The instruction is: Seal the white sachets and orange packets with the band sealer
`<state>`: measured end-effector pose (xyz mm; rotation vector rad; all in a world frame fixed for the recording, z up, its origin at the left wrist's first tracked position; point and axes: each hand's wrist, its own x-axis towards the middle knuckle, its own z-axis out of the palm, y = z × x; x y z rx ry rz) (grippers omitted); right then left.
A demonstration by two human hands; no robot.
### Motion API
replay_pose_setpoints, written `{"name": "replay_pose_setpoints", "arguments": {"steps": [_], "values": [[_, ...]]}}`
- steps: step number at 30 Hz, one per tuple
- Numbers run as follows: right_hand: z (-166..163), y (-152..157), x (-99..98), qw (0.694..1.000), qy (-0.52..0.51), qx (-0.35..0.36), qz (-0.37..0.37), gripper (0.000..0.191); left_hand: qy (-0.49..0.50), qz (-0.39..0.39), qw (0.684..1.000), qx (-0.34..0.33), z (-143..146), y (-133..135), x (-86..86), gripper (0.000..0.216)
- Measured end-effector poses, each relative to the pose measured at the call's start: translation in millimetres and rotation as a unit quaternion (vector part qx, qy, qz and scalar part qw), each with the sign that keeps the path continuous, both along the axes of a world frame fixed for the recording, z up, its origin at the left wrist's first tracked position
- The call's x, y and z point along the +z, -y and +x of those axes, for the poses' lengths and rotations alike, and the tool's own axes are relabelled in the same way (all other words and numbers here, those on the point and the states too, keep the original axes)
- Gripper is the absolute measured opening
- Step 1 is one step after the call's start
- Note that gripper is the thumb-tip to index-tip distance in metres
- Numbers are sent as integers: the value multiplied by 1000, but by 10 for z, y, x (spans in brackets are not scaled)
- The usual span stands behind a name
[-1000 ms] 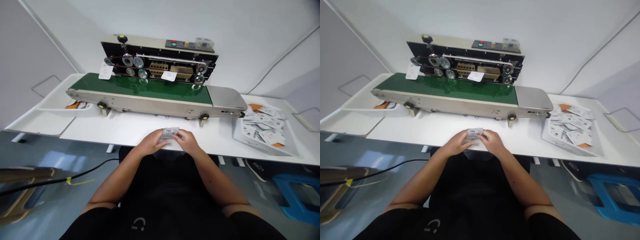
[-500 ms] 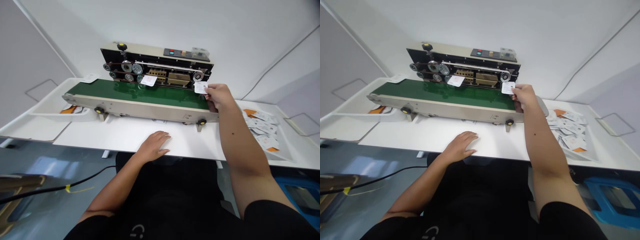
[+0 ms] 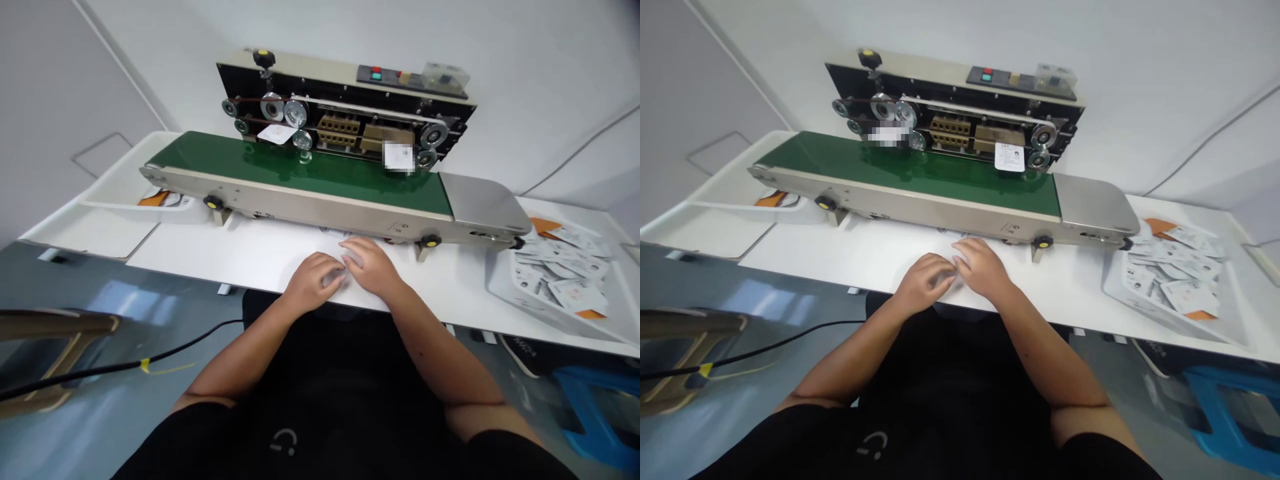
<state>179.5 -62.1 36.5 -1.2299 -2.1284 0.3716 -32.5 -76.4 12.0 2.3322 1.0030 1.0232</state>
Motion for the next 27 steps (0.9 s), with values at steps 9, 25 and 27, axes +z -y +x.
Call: {"name": "replay_pose_setpoints", "arguments": {"steps": [9,25,27], "values": [[-55,97,-367,991,81,76,-75,56,-97,-16,992,77,62,-39,-33,64],[243,546,-453,914,-354,-140,-136,22,-186,-43,949,-251,-33,-14,103,58],[242,538,-473,907,-365,-148,-149,23,-157,-62,956,-240,-54,16,106,50]]}}
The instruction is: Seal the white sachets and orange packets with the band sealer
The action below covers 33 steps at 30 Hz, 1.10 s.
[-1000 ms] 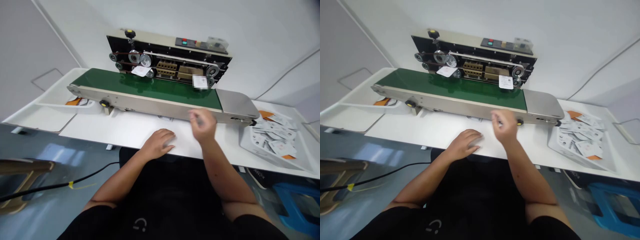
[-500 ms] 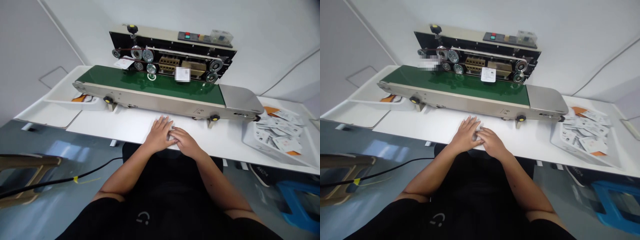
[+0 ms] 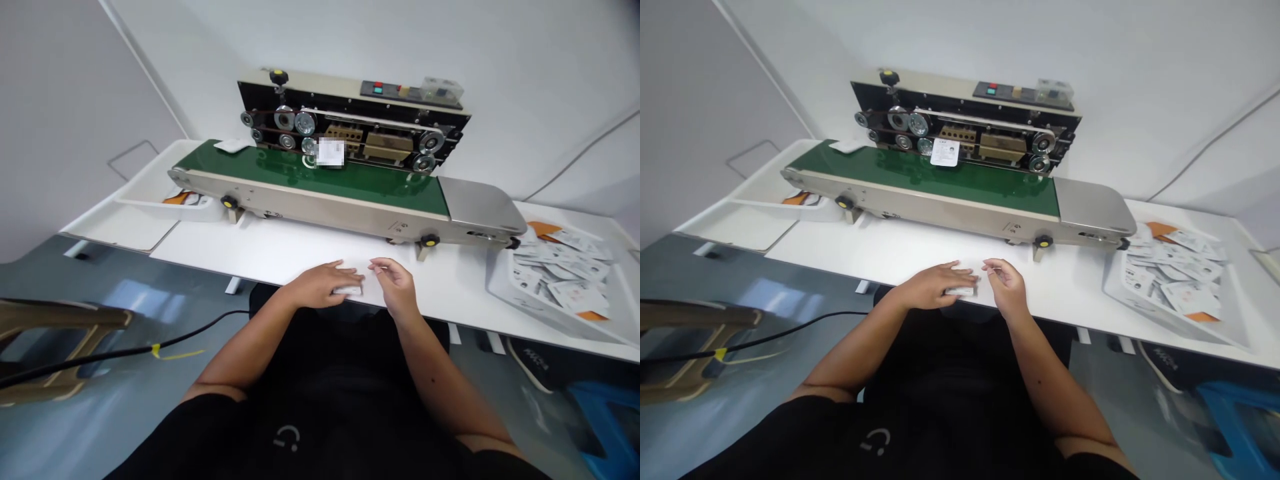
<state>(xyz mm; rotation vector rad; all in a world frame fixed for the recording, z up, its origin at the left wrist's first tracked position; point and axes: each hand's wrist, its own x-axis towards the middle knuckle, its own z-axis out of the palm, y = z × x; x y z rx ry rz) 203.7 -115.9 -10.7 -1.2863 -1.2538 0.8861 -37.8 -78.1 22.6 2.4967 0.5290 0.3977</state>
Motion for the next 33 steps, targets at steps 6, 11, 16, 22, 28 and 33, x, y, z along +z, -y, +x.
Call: {"name": "replay_pose_setpoints", "arguments": {"steps": [6,11,16,22,28,33], "values": [[13,25,-36,999,34,14,30,23,221,-23,947,232,-74,-21,-119,32],[-4,38,40,985,142,61,81,22,373,-150,852,337,-86,-132,-218,30],[-112,6,114,960,214,146,107,31,394,-269,832,284,-49,-135,-237,40],[-233,-176,337,990,69,125,6,24,255,-243,897,265,-75,-87,-221,38],[-312,-291,619,977,-66,188,-76,50,263,-216,914,222,-77,-31,-135,44],[8,-391,1033,986,-114,115,-45,48,269,-184,932,157,-111,-43,-54,31]]}}
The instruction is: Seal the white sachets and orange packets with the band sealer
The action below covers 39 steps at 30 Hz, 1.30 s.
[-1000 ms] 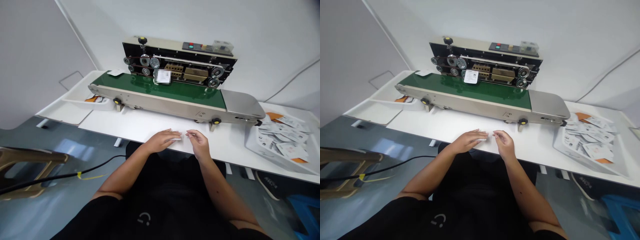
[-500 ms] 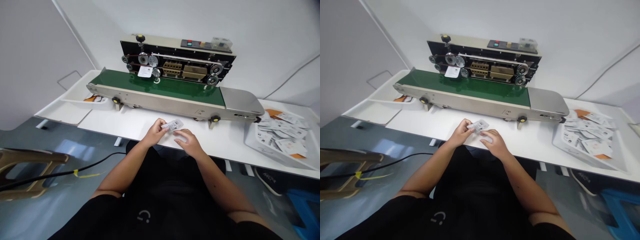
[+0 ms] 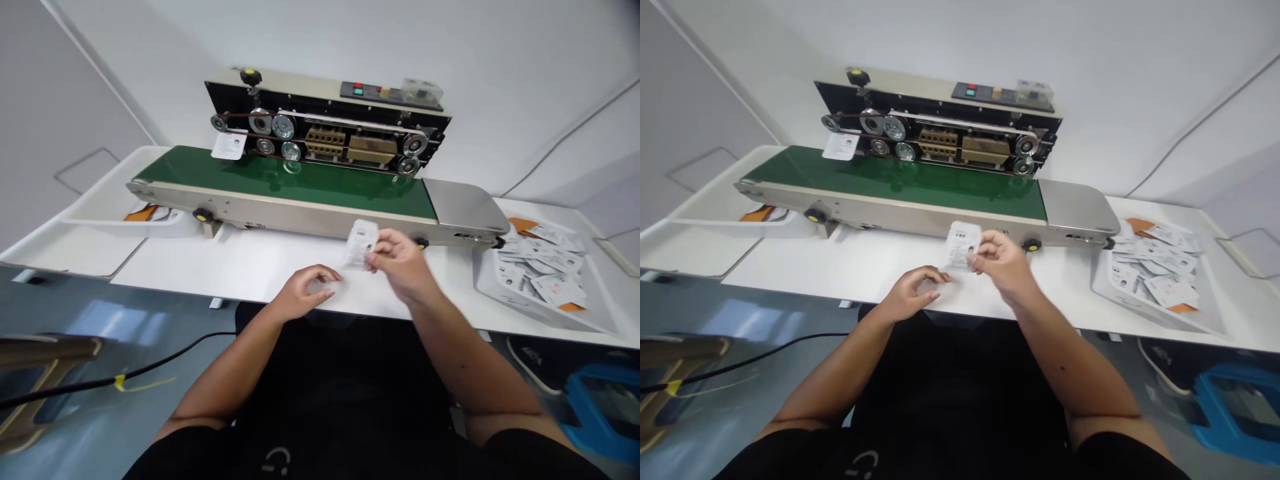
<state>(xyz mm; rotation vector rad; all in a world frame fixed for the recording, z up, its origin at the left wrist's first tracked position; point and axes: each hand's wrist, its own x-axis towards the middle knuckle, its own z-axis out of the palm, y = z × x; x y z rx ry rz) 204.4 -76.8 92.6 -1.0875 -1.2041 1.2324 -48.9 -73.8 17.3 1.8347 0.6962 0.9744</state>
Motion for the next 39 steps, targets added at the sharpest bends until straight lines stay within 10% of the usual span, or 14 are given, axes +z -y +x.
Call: {"name": "replay_pose_setpoints", "arguments": {"steps": [4,7,17,21,28,34,39], "values": [[717,-404,534,975,93,-172,109,33,6,14,1000,-10,-21,-22,27,28],[1205,-817,761,964,118,-237,41,30,-14,19,1000,-19,-24,-28,51,26],[1317,-1675,714,968,136,-200,-64,40,-55,29,998,-23,-29,-33,137,22],[1448,-1477,784,929,230,-286,43,44,-80,34,996,-19,-59,-68,148,24],[2714,-475,693,743,386,-517,179,39,-135,62,989,-8,-113,-190,109,21],[3861,-186,470,733,614,-275,-103,71,-186,105,977,-24,-30,-258,125,21],[4076,-328,349,690,707,5,-153,108,-214,119,969,-22,-34,-272,117,22]]}}
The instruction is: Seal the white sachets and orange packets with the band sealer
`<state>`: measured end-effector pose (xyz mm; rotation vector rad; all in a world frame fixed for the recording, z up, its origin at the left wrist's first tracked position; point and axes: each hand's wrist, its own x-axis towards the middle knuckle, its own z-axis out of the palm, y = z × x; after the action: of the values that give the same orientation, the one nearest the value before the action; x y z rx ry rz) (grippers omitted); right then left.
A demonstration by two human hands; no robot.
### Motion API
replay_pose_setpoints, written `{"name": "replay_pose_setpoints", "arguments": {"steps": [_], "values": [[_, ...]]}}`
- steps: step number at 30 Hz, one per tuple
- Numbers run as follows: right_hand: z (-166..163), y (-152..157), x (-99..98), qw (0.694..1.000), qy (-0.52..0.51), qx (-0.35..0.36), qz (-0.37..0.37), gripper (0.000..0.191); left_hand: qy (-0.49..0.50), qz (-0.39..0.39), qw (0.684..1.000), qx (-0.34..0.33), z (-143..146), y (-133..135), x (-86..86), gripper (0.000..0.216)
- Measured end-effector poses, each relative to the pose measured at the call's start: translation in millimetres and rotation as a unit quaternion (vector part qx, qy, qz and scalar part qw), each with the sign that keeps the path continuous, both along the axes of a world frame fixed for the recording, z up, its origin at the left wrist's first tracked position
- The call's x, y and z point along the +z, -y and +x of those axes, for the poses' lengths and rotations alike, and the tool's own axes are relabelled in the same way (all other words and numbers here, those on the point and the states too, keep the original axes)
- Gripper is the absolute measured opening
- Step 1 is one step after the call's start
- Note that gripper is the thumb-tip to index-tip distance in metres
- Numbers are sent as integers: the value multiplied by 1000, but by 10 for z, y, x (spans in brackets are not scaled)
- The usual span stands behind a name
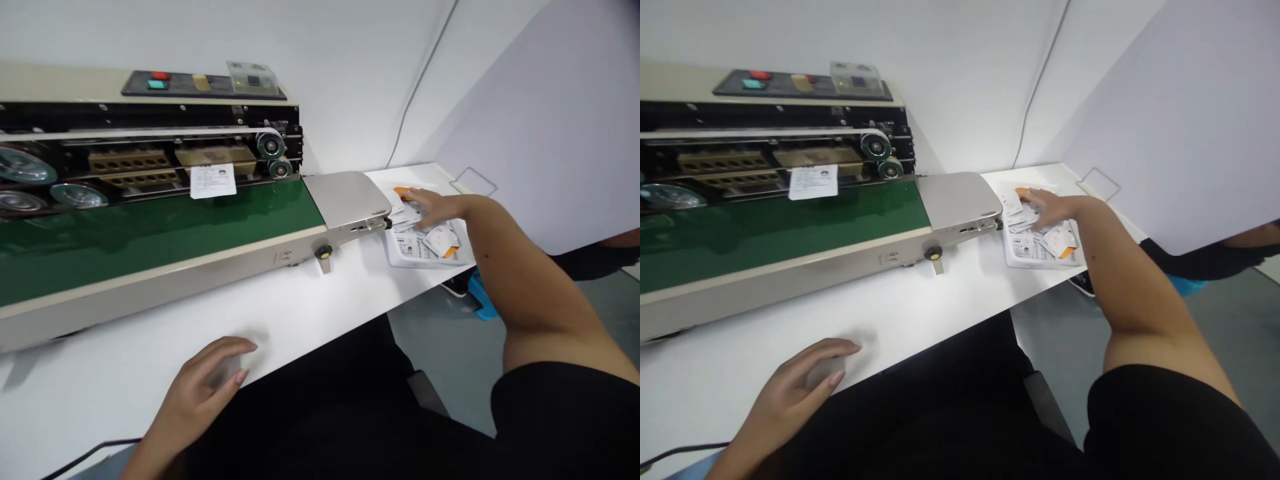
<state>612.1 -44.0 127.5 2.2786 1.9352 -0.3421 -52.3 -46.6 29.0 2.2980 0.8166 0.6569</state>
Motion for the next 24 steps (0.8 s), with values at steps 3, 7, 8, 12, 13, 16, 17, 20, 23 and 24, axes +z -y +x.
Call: {"name": "replay_pose_setpoints", "arguments": {"steps": [3,7,8,12,13,16,17,20,23,24], "values": [[-99,-130,-76,994,82,64,32,111,-13,2,1000,4,4,-5,20,21],[-275,-258,-213,991,75,107,33,94,-36,8,999,15,48,-19,67,21],[-307,-269,-252,991,71,108,30,87,-39,11,999,17,58,-25,77,21],[-360,-229,-371,987,88,107,76,58,-46,23,999,17,84,-48,94,22],[-359,-210,-386,986,94,106,86,54,-48,24,998,15,89,-51,93,23],[-348,-159,-392,984,108,108,93,47,-55,27,998,15,102,-54,82,22],[-343,-142,-384,983,112,107,95,46,-58,27,998,16,105,-54,76,22],[-322,-59,-337,983,116,95,108,46,-59,31,998,21,106,-52,58,23],[-298,92,-279,980,89,63,164,48,-56,26,998,24,98,-37,39,24],[-295,151,-264,977,64,47,199,46,-55,24,998,25,96,-29,32,25]]}}
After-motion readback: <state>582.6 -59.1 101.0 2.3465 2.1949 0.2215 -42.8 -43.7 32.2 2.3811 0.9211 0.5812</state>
